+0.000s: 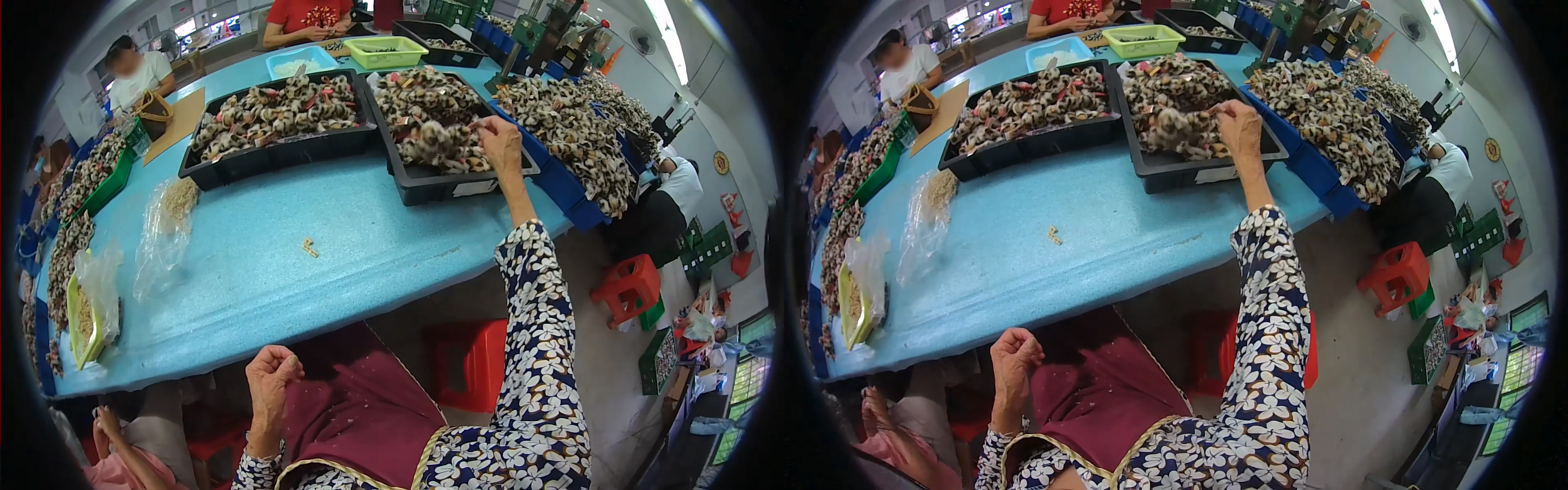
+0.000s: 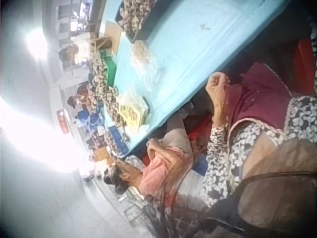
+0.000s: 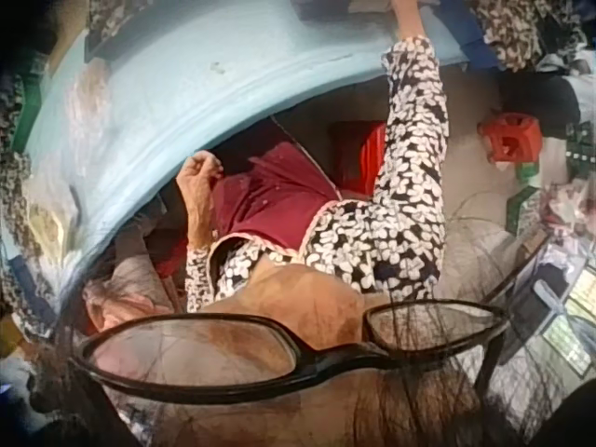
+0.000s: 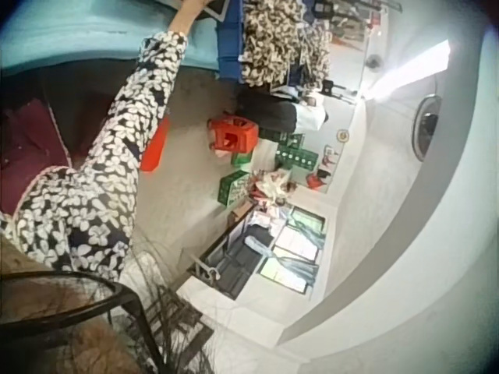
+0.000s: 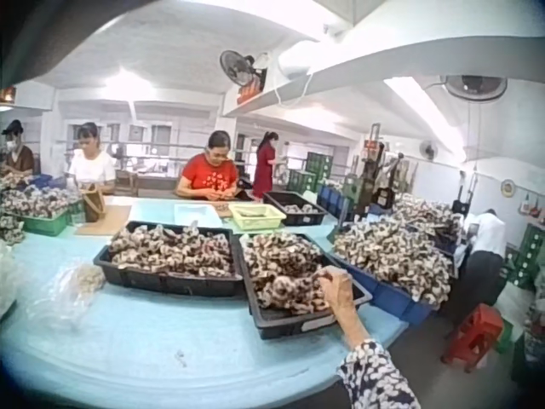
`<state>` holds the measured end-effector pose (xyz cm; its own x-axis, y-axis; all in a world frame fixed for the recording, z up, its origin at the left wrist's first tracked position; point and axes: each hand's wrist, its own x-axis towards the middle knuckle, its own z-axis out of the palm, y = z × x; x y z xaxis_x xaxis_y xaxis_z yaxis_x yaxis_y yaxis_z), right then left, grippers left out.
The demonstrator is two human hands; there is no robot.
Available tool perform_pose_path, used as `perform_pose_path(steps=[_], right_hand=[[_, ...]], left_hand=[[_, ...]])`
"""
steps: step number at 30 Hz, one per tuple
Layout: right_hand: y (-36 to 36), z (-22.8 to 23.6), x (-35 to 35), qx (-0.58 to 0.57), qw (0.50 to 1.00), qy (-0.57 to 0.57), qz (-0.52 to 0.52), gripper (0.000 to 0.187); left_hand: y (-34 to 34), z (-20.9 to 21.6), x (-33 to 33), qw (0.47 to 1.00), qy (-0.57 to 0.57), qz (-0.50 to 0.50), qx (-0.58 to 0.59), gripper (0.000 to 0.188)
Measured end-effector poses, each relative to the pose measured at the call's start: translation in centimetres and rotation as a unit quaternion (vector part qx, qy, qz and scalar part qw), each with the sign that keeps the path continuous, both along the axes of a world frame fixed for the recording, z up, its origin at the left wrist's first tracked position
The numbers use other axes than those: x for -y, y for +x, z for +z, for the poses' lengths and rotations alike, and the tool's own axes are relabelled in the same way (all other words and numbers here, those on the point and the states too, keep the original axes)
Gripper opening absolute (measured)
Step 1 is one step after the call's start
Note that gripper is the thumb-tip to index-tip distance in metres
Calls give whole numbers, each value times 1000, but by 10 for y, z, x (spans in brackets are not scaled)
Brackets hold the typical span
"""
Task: The person assembles plush toys by inserting small plastic pieces into fabric toy bodies by hand, repeatedly retrieving toy bodies and plastic parts from trays on the table.
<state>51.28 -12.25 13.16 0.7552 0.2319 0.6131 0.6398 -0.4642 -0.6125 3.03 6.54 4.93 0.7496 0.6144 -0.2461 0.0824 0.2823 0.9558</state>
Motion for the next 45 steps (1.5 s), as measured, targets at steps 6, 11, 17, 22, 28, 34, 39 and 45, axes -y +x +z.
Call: perform_pose_path(steps=[6, 11, 17, 22, 28, 34, 39, 45], right_hand=[[8, -23, -2, 93, 952, -192, 218, 22], [-2, -18, -32, -96, 912, -369, 150, 25], [-46, 10, -16, -16, 993, -1, 120, 17], [-160, 4, -38, -385, 794, 258, 393, 25], [-298, -66, -43, -527, 706, 197, 431, 33], [-338, -77, -66, -476, 818, 118, 301, 30], [-351, -98, -86, -564, 695, 343, 287, 16], [-353, -94, -77, -626, 648, 287, 326, 46]], left_hand=[[19, 1, 3, 999, -7, -45, 15, 9], [31, -1, 5, 998, -7, -62, 7, 12], [30, 9, 3, 998, 19, -64, 13, 9], [37, 19, 2, 999, -10, -32, 31, 16], [58, 44, 20, 946, -268, -19, 180, 32], [33, 7, 16, 948, -286, 91, 105, 25], [24, -1, 23, 904, -345, 165, 190, 24], [-8, -6, 16, 965, -48, 159, 202, 19]])
